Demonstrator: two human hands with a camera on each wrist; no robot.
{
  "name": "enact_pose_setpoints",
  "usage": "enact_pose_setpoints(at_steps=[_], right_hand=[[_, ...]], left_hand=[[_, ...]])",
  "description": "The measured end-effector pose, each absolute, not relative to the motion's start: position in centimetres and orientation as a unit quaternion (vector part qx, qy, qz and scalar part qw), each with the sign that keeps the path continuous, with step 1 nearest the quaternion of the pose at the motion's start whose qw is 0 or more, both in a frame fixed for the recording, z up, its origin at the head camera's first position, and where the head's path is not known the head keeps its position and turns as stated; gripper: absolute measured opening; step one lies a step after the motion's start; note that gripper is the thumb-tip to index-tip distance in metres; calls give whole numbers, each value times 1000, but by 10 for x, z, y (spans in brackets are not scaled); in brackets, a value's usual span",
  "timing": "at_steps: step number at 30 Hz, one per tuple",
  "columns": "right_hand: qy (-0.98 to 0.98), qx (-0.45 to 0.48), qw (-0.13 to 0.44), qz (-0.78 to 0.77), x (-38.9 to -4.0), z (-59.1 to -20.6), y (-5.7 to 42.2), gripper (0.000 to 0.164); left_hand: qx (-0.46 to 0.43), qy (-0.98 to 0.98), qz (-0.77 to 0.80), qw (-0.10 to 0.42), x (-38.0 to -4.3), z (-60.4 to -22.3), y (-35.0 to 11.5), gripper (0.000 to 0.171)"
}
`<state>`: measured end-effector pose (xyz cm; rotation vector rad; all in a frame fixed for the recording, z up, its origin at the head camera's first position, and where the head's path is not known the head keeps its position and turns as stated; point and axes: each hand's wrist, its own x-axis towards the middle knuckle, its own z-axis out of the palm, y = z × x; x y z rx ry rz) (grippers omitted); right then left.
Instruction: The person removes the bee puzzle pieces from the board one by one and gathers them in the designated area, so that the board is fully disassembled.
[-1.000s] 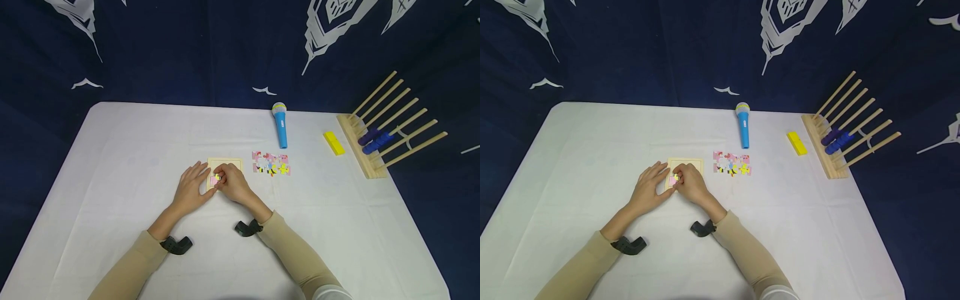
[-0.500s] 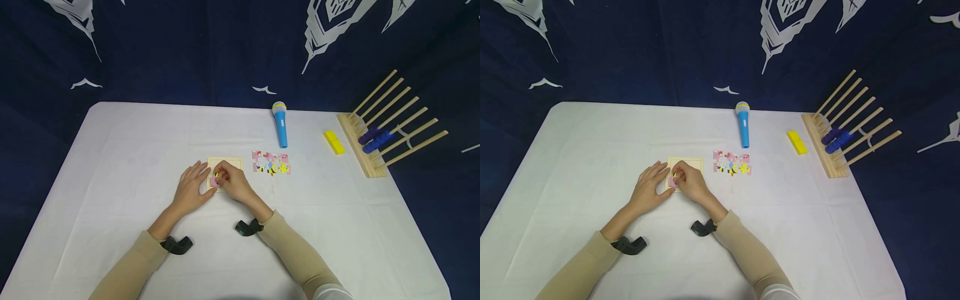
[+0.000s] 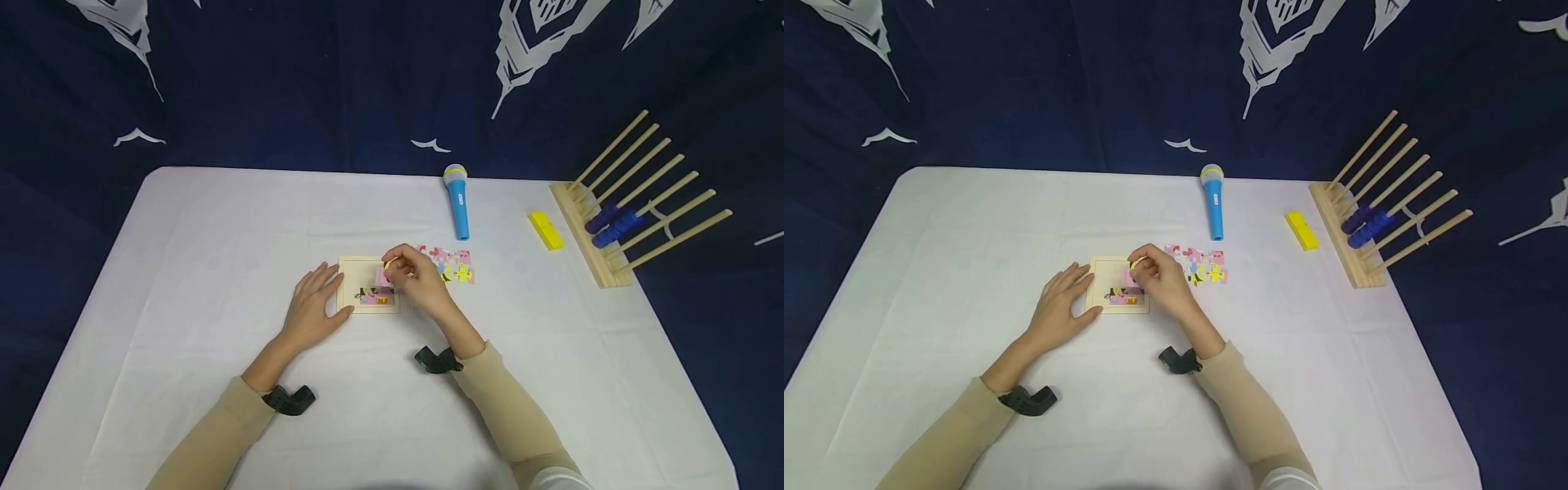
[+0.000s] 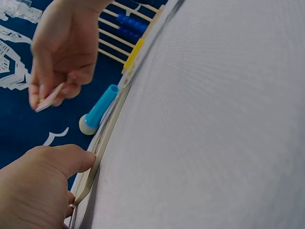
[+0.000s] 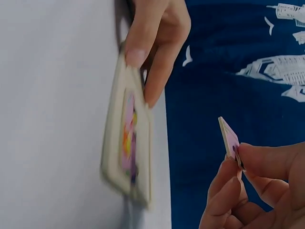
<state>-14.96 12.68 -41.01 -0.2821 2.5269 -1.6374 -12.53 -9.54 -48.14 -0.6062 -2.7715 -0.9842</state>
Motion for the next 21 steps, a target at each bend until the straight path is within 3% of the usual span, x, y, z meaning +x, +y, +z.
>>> enact_pose_setpoints(at_steps=[10,21], right_hand=[[856,-27,66,-511,-147,-420,189,18],[880,-28,85,-467,-146,-426,204,16]], left_hand=[[-197,-922,-327,65,-125,-481,-96,65],[-198,-921,-328,71,-124,-481,-95,65]])
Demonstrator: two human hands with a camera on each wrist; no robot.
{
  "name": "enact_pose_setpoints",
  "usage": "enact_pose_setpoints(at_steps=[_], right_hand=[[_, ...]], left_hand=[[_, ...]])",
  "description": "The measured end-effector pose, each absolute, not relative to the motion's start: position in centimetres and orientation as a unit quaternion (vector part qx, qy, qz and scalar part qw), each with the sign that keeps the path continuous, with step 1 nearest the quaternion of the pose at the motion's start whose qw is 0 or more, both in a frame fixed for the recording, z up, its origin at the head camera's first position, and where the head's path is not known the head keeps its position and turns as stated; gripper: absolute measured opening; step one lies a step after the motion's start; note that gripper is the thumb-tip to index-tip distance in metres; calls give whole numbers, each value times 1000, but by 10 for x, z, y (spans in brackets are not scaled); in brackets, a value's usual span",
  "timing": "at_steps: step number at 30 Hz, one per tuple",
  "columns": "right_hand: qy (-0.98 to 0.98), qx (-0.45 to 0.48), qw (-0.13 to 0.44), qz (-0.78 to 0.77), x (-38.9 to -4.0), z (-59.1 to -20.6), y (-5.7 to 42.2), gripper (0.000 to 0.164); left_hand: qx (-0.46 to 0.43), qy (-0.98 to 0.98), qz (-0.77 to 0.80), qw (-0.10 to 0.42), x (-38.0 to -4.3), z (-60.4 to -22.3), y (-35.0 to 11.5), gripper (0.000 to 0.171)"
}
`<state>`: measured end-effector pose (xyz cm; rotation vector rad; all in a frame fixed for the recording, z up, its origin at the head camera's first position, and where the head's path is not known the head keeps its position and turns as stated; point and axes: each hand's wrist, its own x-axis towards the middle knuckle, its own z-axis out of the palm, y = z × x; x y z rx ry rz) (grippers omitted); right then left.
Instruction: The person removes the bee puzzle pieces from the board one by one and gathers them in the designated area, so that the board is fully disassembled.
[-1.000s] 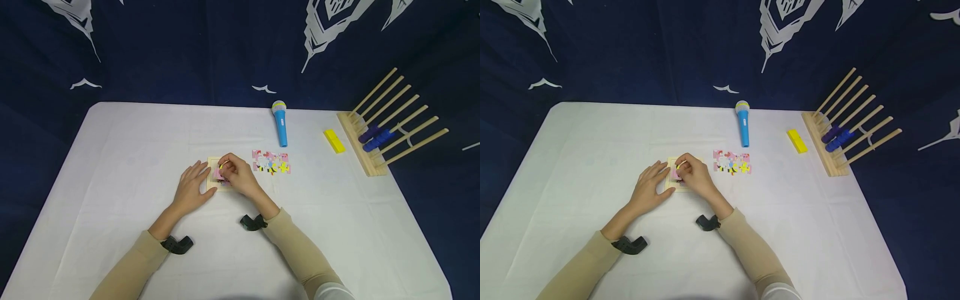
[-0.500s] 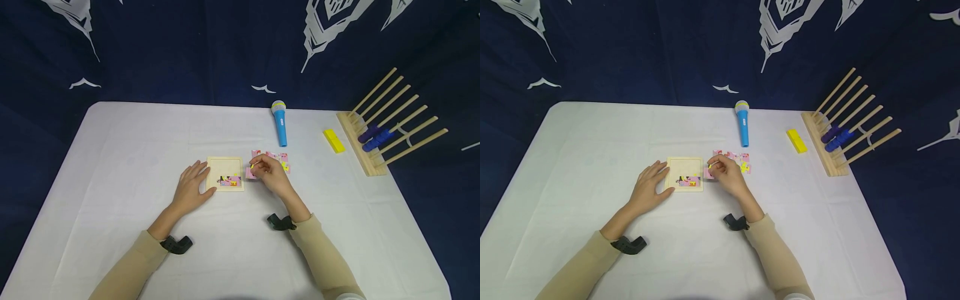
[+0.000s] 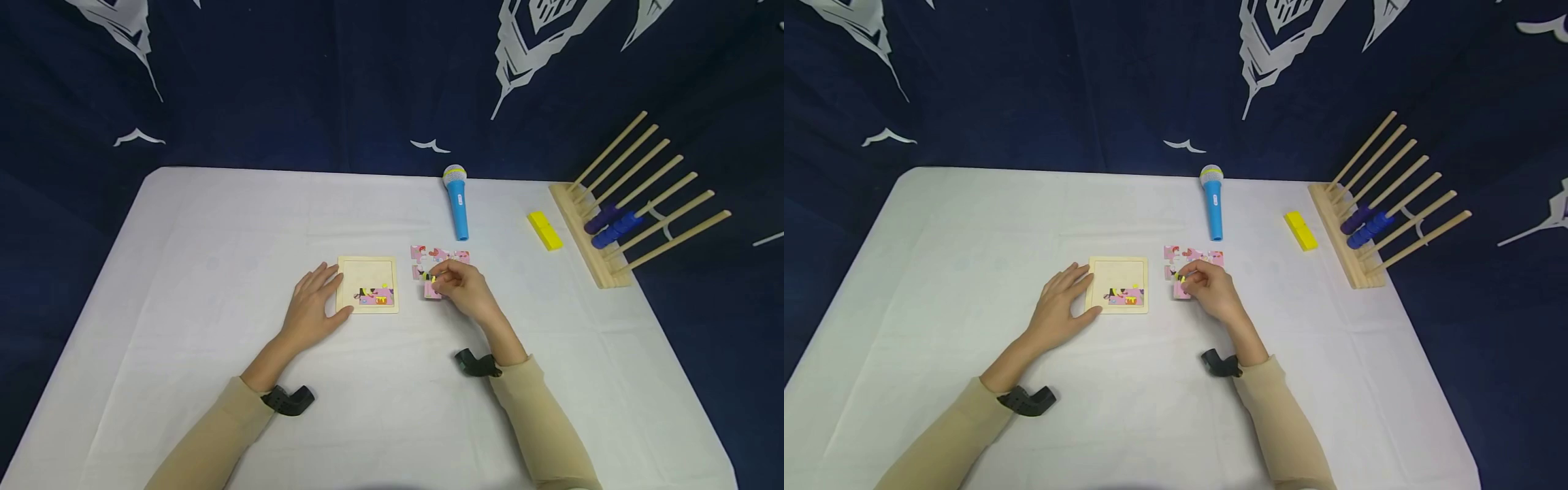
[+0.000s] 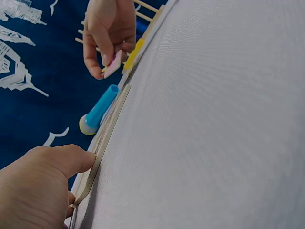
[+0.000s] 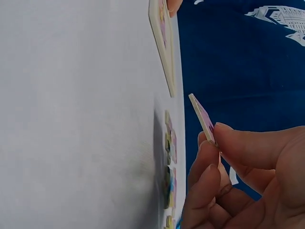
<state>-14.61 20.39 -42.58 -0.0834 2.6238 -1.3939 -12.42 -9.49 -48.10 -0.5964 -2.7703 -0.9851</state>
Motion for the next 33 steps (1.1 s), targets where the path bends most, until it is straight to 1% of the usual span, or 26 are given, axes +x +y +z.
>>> enact_pose_setpoints(at_steps=[5,10,18,25,28,33], right_hand=[[886,-28,98,-452,-147,-431,197,14],[894,-19,99,-436,-150,-435,193,12],[918,-16,70,-390,-149,-437,190,10],[938,-3,23,-347,-147,-433,189,15],[937,7,5,-349,-146,-429,190,13],[930,11,-1,-368,-147,-424,193,11]], left_hand=[[-198,-922,-327,68,-124,-481,-94,65],[-201,-920,-330,71,-125,-482,-94,65],[-203,-920,-326,75,-126,-484,-95,65],[-203,-919,-328,79,-126,-484,-95,65],[-203,-920,-325,79,-126,-484,-95,65],[-204,-921,-323,82,-126,-484,-96,64]])
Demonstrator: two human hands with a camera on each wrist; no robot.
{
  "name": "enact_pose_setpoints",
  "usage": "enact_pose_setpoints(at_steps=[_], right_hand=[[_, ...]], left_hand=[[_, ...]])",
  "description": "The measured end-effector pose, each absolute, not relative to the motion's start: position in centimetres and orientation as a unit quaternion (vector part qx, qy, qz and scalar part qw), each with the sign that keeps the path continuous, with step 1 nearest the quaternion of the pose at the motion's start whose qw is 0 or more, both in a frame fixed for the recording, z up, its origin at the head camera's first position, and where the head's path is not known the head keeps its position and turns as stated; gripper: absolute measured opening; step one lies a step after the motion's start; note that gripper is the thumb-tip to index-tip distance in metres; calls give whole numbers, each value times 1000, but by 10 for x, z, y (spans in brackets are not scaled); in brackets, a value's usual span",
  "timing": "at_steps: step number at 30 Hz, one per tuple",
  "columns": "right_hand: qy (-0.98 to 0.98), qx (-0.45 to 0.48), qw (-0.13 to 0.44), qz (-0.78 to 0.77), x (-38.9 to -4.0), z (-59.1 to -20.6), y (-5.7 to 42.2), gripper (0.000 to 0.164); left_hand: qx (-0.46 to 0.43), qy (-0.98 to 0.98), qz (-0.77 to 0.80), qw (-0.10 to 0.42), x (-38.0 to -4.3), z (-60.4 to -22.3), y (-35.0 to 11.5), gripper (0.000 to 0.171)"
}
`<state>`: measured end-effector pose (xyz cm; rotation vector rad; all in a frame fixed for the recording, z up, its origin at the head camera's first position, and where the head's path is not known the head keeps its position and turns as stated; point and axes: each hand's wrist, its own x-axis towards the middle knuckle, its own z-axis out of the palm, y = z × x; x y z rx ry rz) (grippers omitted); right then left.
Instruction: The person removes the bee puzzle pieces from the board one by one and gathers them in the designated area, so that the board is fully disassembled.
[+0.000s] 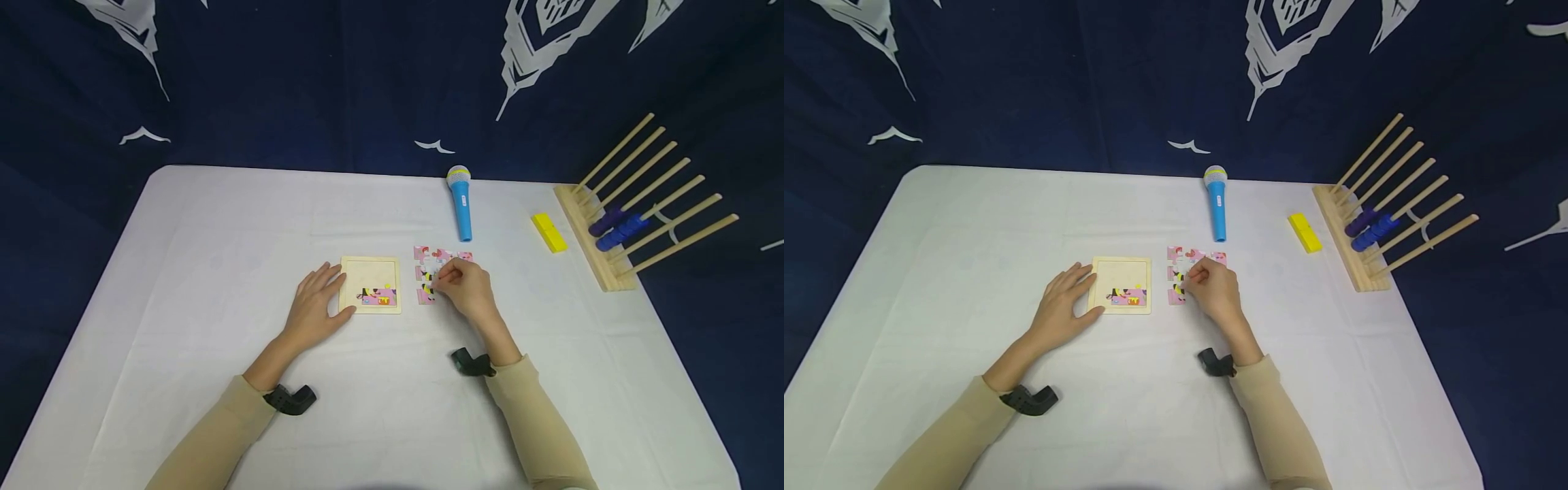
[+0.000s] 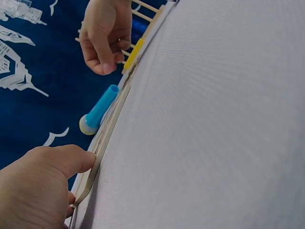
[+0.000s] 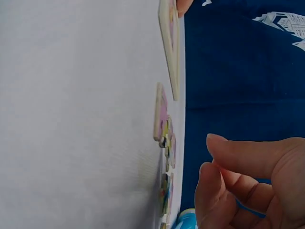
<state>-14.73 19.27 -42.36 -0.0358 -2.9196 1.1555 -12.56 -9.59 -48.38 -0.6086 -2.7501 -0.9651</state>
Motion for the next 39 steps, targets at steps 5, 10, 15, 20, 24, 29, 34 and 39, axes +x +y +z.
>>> enact_pose_setpoints(at_steps=[5,10,15,20,24,29,34,39], right_hand=[[-921,-6,-3,388,-150,-419,191,14],[-913,2,-21,407,-152,-418,182,18],[-888,22,-60,456,-153,-420,167,23],[-866,63,-88,489,-152,-420,149,27],[-865,98,-93,483,-151,-419,134,30],[-860,129,-102,483,-151,-420,119,31],[-861,143,-108,475,-150,-424,111,32],[-865,132,-118,469,-147,-430,107,33]], left_hand=[[-202,-922,-323,75,-125,-483,-97,66],[-198,-923,-322,71,-125,-482,-97,65],[-199,-922,-323,71,-125,-482,-97,64],[-200,-923,-320,72,-125,-482,-97,64],[-200,-925,-317,71,-125,-482,-98,63],[-201,-924,-317,69,-125,-481,-98,63],[-204,-923,-319,66,-125,-481,-98,64],[-204,-924,-317,59,-126,-481,-98,64]])
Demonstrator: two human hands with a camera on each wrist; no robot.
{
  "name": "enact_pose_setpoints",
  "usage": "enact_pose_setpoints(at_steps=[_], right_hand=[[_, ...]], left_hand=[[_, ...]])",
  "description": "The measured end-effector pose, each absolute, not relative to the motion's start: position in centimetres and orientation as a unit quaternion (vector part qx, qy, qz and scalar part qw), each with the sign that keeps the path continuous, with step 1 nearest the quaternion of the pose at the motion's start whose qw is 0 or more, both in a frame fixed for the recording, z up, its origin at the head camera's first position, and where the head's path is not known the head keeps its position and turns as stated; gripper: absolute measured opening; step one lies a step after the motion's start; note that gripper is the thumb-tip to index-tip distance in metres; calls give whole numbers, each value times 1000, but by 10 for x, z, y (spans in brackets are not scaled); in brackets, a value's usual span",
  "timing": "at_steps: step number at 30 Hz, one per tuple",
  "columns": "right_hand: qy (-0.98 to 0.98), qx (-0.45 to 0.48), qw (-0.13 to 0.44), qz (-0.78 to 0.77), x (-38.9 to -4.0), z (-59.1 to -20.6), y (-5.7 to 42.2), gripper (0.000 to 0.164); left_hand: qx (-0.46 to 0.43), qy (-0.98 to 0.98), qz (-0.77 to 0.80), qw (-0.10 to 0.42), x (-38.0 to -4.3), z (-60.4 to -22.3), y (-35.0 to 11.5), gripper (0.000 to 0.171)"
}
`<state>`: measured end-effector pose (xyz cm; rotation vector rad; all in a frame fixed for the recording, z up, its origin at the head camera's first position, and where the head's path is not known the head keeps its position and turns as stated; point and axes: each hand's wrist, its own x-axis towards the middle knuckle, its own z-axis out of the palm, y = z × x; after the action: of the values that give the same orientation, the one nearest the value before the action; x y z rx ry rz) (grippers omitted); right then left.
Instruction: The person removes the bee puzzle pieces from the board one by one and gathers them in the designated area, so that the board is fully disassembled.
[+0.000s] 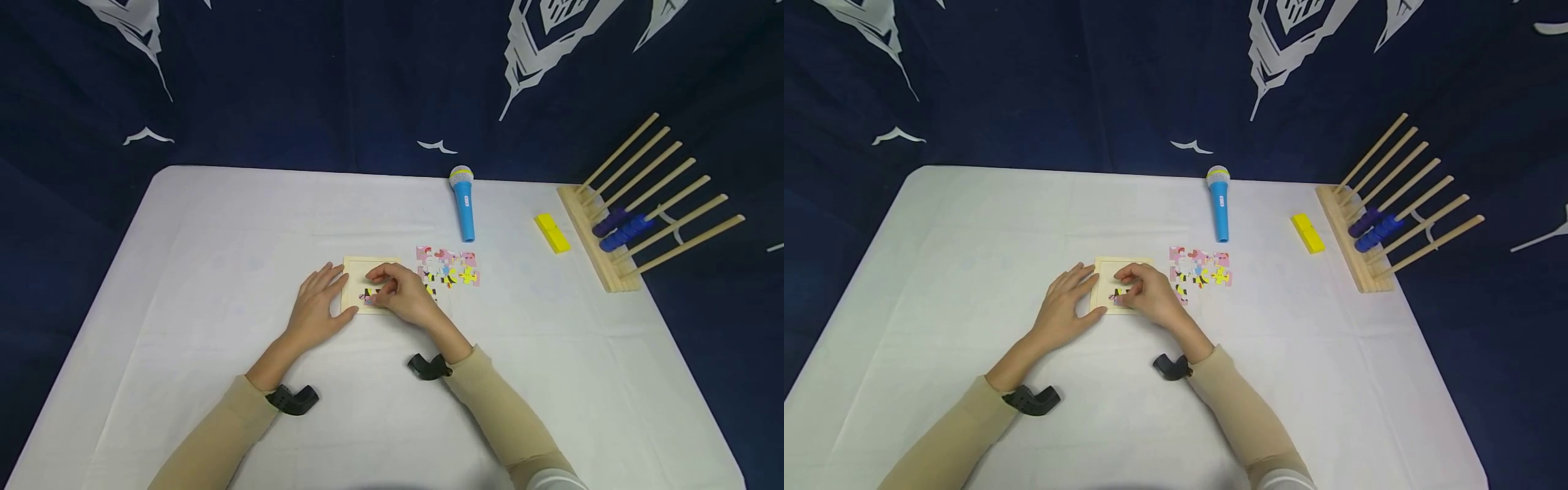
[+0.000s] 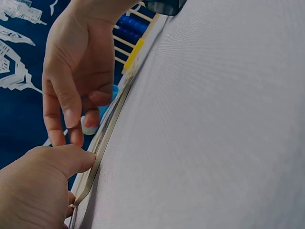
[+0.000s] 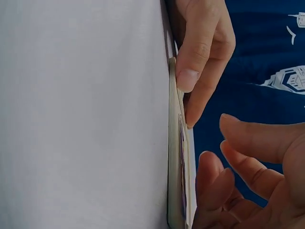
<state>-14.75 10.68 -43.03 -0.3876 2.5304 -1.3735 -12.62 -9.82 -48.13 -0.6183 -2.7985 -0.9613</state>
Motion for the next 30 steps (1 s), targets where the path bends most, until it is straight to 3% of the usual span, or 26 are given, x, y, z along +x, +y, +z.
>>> enact_pose_setpoints(at_steps=[30], right_hand=[[903,-166,59,-393,-145,-448,106,33]], left_hand=[[-206,-924,-313,78,-126,-483,-97,63]])
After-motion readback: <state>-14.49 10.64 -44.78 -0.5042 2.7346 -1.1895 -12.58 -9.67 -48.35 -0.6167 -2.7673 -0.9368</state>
